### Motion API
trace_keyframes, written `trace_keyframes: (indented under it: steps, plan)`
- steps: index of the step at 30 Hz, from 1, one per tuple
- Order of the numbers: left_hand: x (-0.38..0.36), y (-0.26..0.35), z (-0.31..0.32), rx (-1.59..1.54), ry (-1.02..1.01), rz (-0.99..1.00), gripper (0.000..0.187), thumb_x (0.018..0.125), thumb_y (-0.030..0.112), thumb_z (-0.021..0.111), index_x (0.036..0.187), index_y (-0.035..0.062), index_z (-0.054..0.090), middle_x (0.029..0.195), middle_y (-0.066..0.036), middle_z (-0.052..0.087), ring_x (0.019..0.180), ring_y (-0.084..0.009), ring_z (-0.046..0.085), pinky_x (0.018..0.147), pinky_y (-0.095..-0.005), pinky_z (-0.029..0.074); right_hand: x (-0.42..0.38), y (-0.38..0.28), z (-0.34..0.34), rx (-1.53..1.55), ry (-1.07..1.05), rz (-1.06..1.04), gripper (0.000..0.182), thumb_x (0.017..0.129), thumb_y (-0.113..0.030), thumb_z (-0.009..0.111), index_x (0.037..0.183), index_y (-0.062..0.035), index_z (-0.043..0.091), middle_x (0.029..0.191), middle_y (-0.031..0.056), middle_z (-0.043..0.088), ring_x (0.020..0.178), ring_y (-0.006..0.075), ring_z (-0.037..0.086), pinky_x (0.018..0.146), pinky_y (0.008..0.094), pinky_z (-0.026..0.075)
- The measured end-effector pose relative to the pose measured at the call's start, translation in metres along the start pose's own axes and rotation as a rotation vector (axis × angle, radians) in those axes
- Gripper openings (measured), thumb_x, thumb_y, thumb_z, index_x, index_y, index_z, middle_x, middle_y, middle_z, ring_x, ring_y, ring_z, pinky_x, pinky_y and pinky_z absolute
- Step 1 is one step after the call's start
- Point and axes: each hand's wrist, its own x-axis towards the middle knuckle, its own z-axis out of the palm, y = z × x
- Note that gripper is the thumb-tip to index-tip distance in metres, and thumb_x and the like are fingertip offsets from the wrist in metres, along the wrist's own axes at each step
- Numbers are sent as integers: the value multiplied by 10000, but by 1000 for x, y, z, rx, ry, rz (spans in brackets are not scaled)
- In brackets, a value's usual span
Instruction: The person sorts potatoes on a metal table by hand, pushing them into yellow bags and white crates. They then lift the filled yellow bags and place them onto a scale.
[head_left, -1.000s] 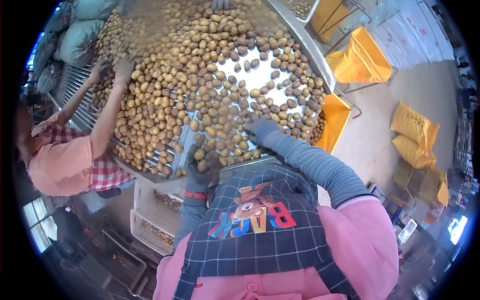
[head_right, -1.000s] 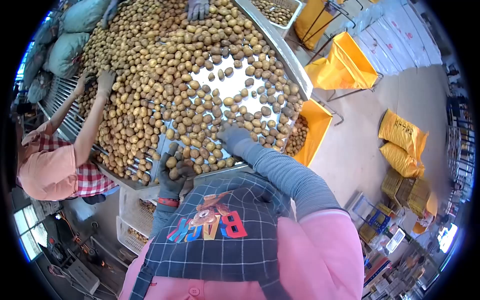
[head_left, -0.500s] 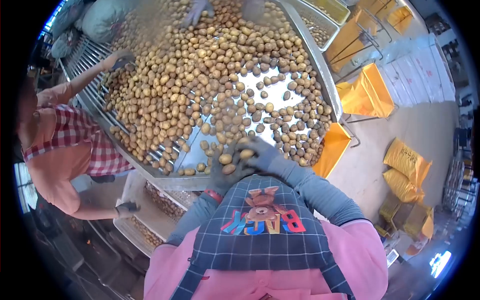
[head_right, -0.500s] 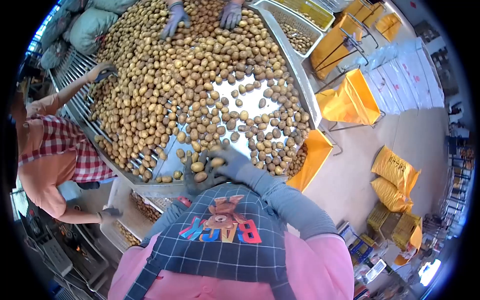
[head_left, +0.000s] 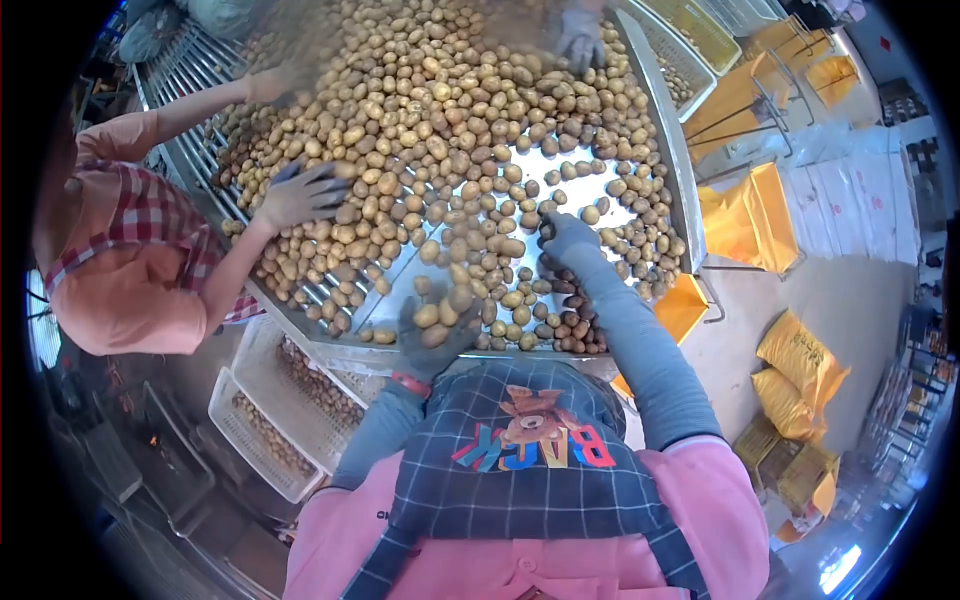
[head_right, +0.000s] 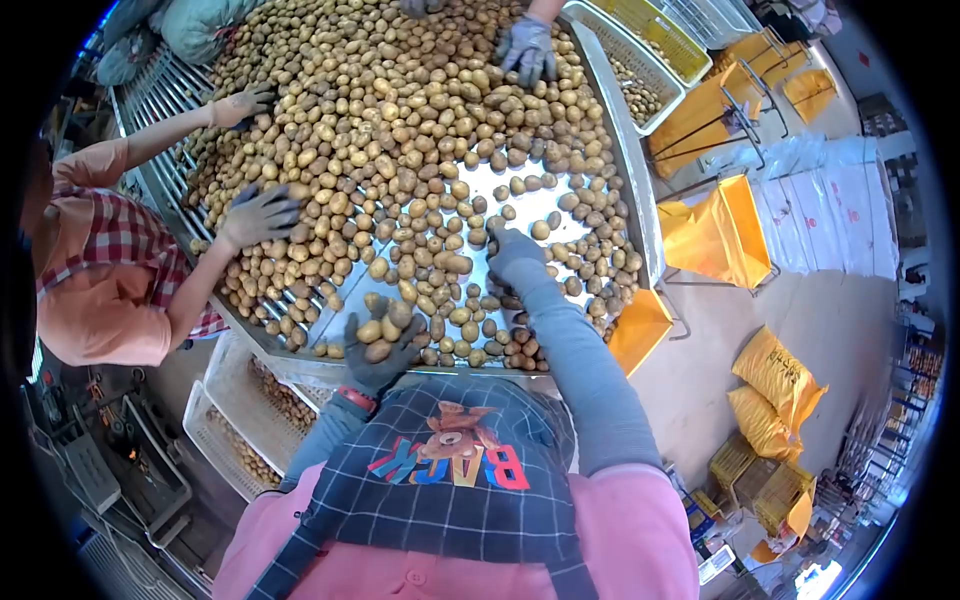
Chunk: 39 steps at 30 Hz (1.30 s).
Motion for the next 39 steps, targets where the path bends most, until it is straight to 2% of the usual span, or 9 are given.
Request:
trace_keyframes:
  steps: [9, 13, 18, 21, 22, 24, 30, 33, 39]
  plan:
    - [15, 0, -49, 368, 233, 205, 682, 872, 473, 715, 1437, 175, 477, 1421, -22, 541, 1419, -199, 364, 1091, -487, 386, -20, -84, 28, -226, -211, -345, 425, 846, -104, 630, 1250, -230, 604, 1256, 84, 578, 1192, 277, 582, 972, 405, 502]
    - [10, -7, -37, -180, 312, 156, 913, 699, 73, 865, 1398, -7, 284, 1350, -175, 544, 1186, -233, 588, 995, -366, 519, -21, -10, 47, -59, -100, -388, 530, 818, -26, 622, 1278, -289, 603, 1343, 64, 537, 1204, 278, 574, 994, 390, 500]
    - [-12, -10, -14, -198, 33, -3, 747, 878, 389, 740, 1478, 139, 371, 1510, -36, 437, 1390, -149, 416, 1090, -422, 376, -39, 5, 42, 413, 49, -217, 466, 794, 3, 610, 1203, -213, 668, 1284, 75, 593, 1108, 264, 611, 951, 349, 517]
    - [-10, 31, -6, -1286, -50, -161, 764, 895, 570, 645, 1505, 210, 360, 1516, -19, 444, 1380, -147, 431, 1109, -391, 328, -70, -44, 41, 929, 221, -244, 461, 819, 8, 583, 1261, -116, 626, 1177, 73, 623, 1079, 140, 591, 840, 274, 551]
    - [-5, 42, -9, -335, -111, -61, 759, 898, 572, 636, 1500, 197, 365, 1501, -28, 461, 1368, -153, 443, 1112, -378, 334, -80, -61, 46, 1018, 72, -274, 462, 830, -11, 575, 1278, -119, 602, 1229, 104, 607, 1133, 211, 599, 911, 327, 537]
    - [-4, 0, 0, -150, -101, 8, 739, 891, 546, 653, 1471, 170, 391, 1462, -44, 496, 1338, -161, 471, 1121, -360, 341, -91, -83, 57, 441, 84, -784, 456, 855, -121, 610, 1306, -101, 550, 1307, 158, 558, 1276, 359, 500, 1096, 454, 395]
    - [-7, -7, -4, 229, -78, 98, 666, 864, 468, 716, 1373, 138, 442, 1365, -5, 563, 1249, -145, 530, 1120, -363, 328, -65, -89, 34, 741, -113, -435, 406, 947, -157, 547, 1349, -102, 570, 1302, 158, 615, 1170, 290, 620, 984, 369, 499]
    - [-7, 21, -7, 597, -65, 116, 598, 873, 389, 736, 1357, 159, 470, 1340, 42, 564, 1201, -112, 548, 1108, -364, 288, -27, -93, 48, 116, 6, -502, 340, 904, -156, 592, 1242, -146, 630, 1174, 133, 649, 1021, 343, 654, 872, 445, 545]
    - [-24, 16, -39, -1876, -47, -124, 731, 917, 617, 487, 1490, 187, 341, 1499, -157, 363, 1359, -345, 405, 1097, -619, 356, -12, -125, 109, -265, -45, -608, 201, 842, -111, 601, 1041, -99, 623, 1065, 198, 617, 988, 372, 641, 817, 490, 535]
